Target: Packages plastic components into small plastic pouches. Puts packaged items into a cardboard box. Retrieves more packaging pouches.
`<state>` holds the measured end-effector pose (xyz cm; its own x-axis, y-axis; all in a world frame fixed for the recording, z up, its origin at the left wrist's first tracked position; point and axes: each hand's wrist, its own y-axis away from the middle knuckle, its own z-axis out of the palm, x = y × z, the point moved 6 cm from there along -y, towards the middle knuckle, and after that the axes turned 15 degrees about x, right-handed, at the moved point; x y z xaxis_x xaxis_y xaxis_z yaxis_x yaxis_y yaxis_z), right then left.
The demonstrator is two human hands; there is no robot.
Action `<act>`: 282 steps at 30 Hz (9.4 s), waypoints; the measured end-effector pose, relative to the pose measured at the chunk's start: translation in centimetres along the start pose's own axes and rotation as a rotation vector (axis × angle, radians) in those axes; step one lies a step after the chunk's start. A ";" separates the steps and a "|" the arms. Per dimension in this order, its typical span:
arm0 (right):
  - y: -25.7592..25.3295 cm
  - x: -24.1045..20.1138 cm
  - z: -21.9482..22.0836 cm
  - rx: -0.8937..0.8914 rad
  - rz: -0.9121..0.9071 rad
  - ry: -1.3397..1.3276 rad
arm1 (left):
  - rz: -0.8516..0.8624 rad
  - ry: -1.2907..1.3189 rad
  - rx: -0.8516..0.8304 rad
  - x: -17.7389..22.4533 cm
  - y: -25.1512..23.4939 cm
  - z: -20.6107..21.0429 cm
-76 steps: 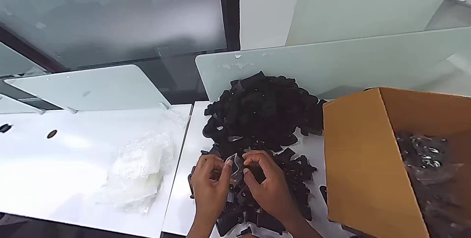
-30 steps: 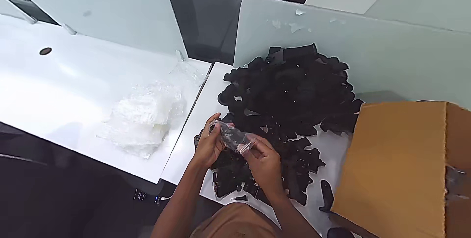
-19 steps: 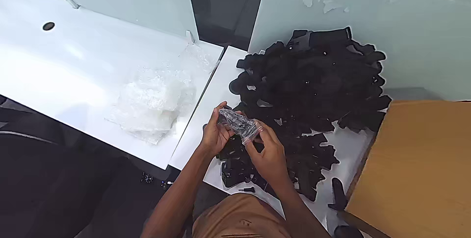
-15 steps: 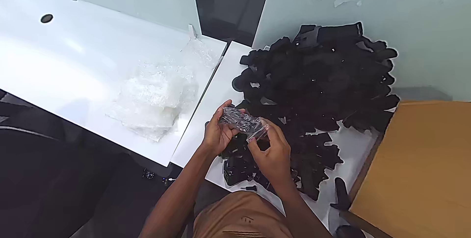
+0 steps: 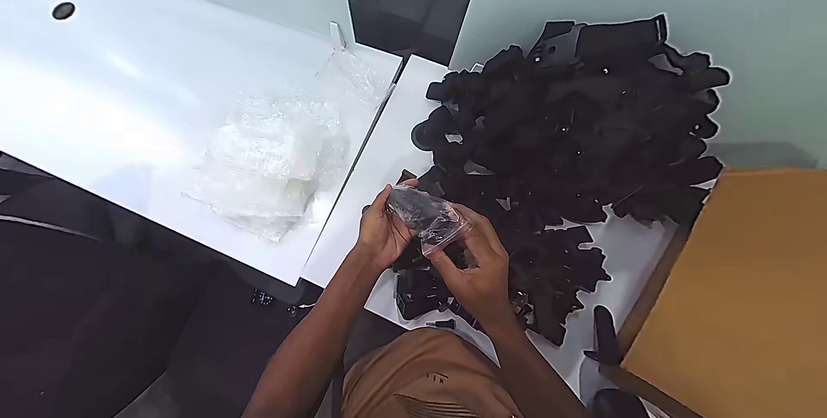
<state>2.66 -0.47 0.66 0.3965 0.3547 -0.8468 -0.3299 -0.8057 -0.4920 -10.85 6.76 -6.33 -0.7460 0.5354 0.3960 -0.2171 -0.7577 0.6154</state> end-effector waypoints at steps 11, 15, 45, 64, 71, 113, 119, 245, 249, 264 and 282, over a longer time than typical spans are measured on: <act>-0.5 -0.8 -1.3 0.110 -0.062 0.416 | 0.082 -0.123 0.022 -0.6 0.1 0.3; -0.5 -0.4 -1.7 0.154 -0.022 0.358 | 0.184 -0.235 0.020 0.0 0.3 0.3; -0.3 1.8 -1.5 0.007 0.481 -0.250 | 0.358 -0.330 0.136 2.0 -0.1 -0.7; -1.5 0.5 -3.9 0.070 0.101 0.265 | 0.511 -0.266 0.163 3.3 0.2 -0.2; -1.3 0.6 -4.1 0.031 0.125 0.209 | 0.568 -0.441 0.062 3.3 0.5 -0.2; -0.4 1.2 -3.2 -0.107 0.867 -0.385 | 0.418 -0.373 0.005 1.1 0.9 1.1; 0.5 1.5 -2.6 0.021 1.127 -0.687 | 0.428 -0.270 -0.049 1.1 1.3 1.5; -12.5 2.6 2.0 -0.362 0.345 0.444 | 0.358 -0.338 0.117 5.1 -1.6 5.6; -11.7 4.9 6.1 -0.414 0.637 0.190 | 0.421 -0.267 0.165 8.0 -2.8 5.5; -24.0 14.7 22.5 -0.329 0.538 0.280 | 0.872 -1.148 0.363 27.8 -20.8 5.2; -21.3 9.3 30.0 -0.544 -0.160 0.535 | 0.628 -2.318 0.431 31.1 -20.1 4.3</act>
<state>-12.37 34.23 -2.84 0.8090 0.3200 -0.4931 0.1776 -0.9327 -0.3140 -26.98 40.24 -3.43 0.9935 -0.0224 0.1116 -0.0348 -0.9933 0.1105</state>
